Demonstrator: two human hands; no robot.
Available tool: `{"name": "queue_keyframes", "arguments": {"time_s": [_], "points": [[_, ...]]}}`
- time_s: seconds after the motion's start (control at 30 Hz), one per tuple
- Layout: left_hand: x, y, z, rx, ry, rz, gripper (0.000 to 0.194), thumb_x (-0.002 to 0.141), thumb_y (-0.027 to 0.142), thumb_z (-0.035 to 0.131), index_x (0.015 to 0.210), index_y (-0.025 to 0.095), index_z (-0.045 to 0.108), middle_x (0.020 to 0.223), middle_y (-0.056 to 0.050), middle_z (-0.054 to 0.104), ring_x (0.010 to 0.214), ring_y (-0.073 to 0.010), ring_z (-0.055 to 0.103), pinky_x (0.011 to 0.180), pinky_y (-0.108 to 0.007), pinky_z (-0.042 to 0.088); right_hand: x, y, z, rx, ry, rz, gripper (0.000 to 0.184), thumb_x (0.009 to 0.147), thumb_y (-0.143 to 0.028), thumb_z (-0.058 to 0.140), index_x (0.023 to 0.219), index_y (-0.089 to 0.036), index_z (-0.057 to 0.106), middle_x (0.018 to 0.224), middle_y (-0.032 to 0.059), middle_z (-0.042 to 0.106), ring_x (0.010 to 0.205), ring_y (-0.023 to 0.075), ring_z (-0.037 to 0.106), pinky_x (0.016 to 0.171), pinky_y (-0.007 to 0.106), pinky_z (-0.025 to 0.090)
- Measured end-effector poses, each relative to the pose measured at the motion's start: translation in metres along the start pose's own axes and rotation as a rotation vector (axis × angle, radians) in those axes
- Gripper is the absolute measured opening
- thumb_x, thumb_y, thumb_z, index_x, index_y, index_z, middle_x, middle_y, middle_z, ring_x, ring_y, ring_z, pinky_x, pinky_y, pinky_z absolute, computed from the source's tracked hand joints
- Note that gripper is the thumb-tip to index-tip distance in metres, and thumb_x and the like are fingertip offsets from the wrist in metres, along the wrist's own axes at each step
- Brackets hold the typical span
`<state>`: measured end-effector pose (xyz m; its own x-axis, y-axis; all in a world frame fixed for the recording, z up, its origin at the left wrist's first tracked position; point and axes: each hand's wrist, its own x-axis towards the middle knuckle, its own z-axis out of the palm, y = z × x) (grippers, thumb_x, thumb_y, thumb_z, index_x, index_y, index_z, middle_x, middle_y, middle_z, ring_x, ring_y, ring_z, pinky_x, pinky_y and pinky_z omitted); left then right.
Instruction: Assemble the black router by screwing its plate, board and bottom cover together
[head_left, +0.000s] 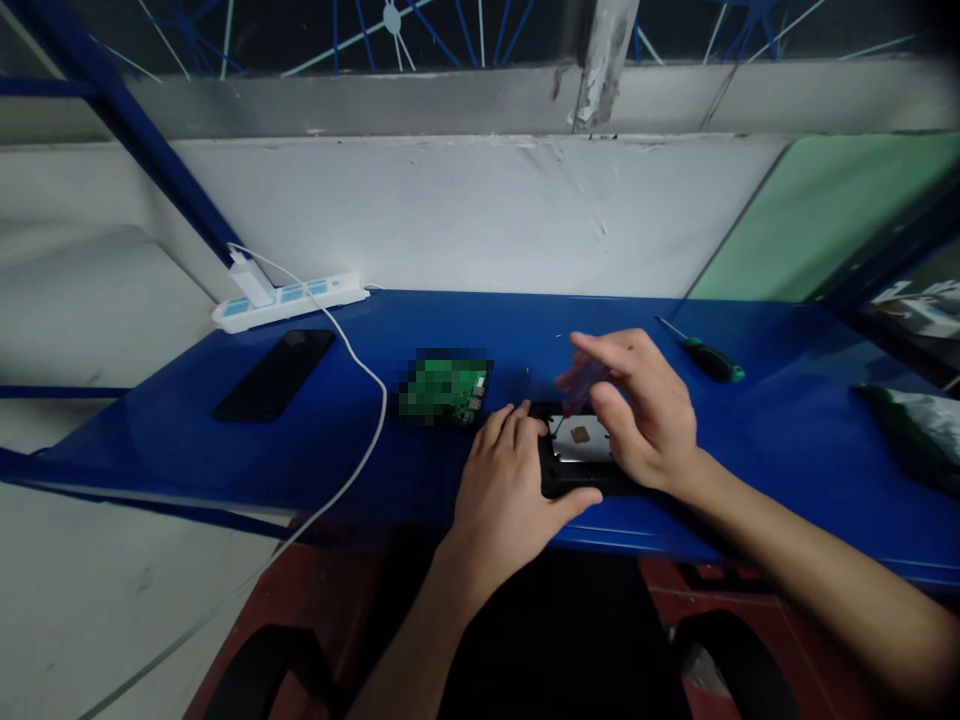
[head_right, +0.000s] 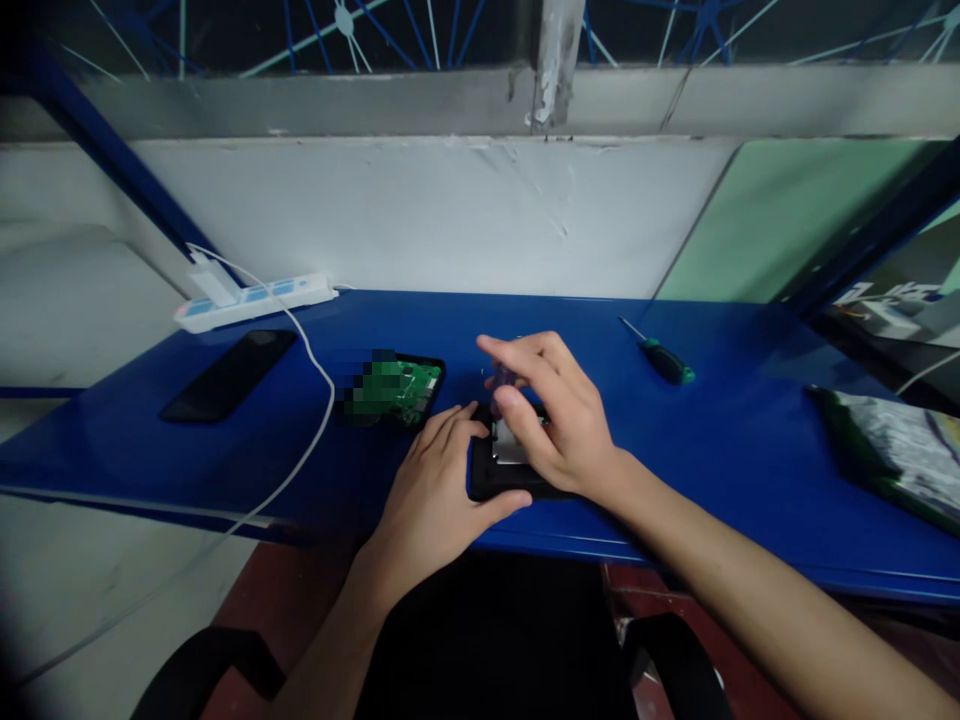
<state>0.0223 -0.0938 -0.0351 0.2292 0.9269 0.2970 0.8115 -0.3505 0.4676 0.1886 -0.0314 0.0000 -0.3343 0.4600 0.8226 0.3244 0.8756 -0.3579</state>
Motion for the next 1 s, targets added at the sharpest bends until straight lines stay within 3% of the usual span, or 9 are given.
{"name": "queue_keyframes", "arguments": {"time_s": [0.1,0.3,0.67,1.0], "points": [[0.0,0.001,-0.001,-0.008,-0.002,0.002,0.06,0.073,0.055,0.083,0.112,0.019,0.055,0.14,-0.016,0.056,0.138,-0.0361,0.044,0.115,-0.054,0.039,0.0,-0.004,-0.001,0.045,-0.035,0.039,0.057,0.097,-0.012,0.046,0.151,-0.029,0.042,0.118,0.0087,0.065,0.093,0.0179,0.068,0.078,0.038,0.059],[0.0,0.0,-0.001,-0.024,0.007,0.004,0.058,0.072,0.052,0.084,0.11,0.021,0.054,0.137,-0.014,0.058,0.137,-0.0369,0.046,0.112,-0.057,0.04,0.003,-0.004,0.0,-0.012,0.013,0.007,0.057,0.094,-0.011,0.057,0.146,-0.032,0.049,0.094,0.0039,0.066,0.085,0.0175,0.067,0.074,0.036,0.059],[0.001,0.001,-0.001,0.018,-0.028,0.007,0.057,0.072,0.051,0.085,0.109,0.019,0.057,0.133,-0.013,0.061,0.136,-0.0377,0.046,0.11,-0.055,0.043,0.007,-0.005,0.004,-0.087,0.026,0.038,0.039,0.091,-0.019,0.066,0.129,-0.025,0.062,0.086,0.0019,0.064,0.077,0.0162,0.062,0.07,0.034,0.056],[0.001,-0.001,0.0,-0.004,-0.006,0.018,0.052,0.073,0.05,0.084,0.105,0.021,0.057,0.135,-0.013,0.061,0.137,-0.0369,0.046,0.112,-0.057,0.041,-0.002,0.003,0.005,0.016,0.023,0.102,0.053,0.093,-0.018,0.06,0.144,-0.032,0.051,0.1,0.0039,0.064,0.082,0.0165,0.063,0.075,0.038,0.06]]}}
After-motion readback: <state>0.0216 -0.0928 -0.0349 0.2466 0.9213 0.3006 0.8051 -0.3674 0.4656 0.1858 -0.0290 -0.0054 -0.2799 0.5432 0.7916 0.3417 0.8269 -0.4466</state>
